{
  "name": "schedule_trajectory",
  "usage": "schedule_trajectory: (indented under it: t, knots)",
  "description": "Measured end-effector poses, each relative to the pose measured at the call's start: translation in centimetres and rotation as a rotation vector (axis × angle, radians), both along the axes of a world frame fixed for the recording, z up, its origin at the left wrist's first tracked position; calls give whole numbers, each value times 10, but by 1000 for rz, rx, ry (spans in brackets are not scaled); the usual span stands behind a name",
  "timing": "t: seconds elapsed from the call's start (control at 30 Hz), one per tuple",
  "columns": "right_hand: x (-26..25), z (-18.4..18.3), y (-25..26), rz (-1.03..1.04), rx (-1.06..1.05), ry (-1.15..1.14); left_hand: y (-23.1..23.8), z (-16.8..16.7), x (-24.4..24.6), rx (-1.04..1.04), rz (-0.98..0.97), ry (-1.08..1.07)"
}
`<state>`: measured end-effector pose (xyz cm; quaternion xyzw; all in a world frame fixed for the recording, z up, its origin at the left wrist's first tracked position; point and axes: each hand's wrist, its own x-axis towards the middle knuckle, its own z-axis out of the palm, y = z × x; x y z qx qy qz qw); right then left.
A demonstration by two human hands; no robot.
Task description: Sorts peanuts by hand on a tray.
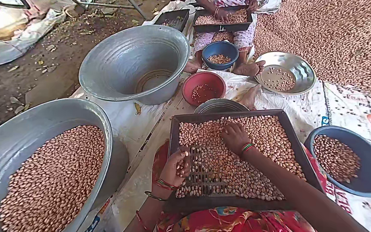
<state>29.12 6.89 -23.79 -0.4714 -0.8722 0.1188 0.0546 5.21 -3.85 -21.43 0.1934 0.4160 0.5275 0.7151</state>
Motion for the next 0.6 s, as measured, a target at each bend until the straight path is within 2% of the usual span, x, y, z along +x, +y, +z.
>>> schedule_trajectory:
  t: [0.07, 0.2, 0.33, 0.47, 0.53, 0.6]
  knots:
    - [49, 6, -4, -146, 111, 32, -2, -5, 8, 25, -92, -45]
    - [110, 33, -27, -329, 56, 71, 0, -6, 40, -55, -313, 34]
    - [117, 51, -65, -292, 24, 150, 11, 11, 85, -262, -494, 304]
    - [122, 52, -74, -349, 8, 156, 12, 4, 103, -218, -669, 359]
    - [124, 55, -71, -352, -115, 111, 10, 0, 102, -198, -712, 371]
    - [116, 67, -63, -339, -434, -131, 9, -2, 99, -219, -700, 373]
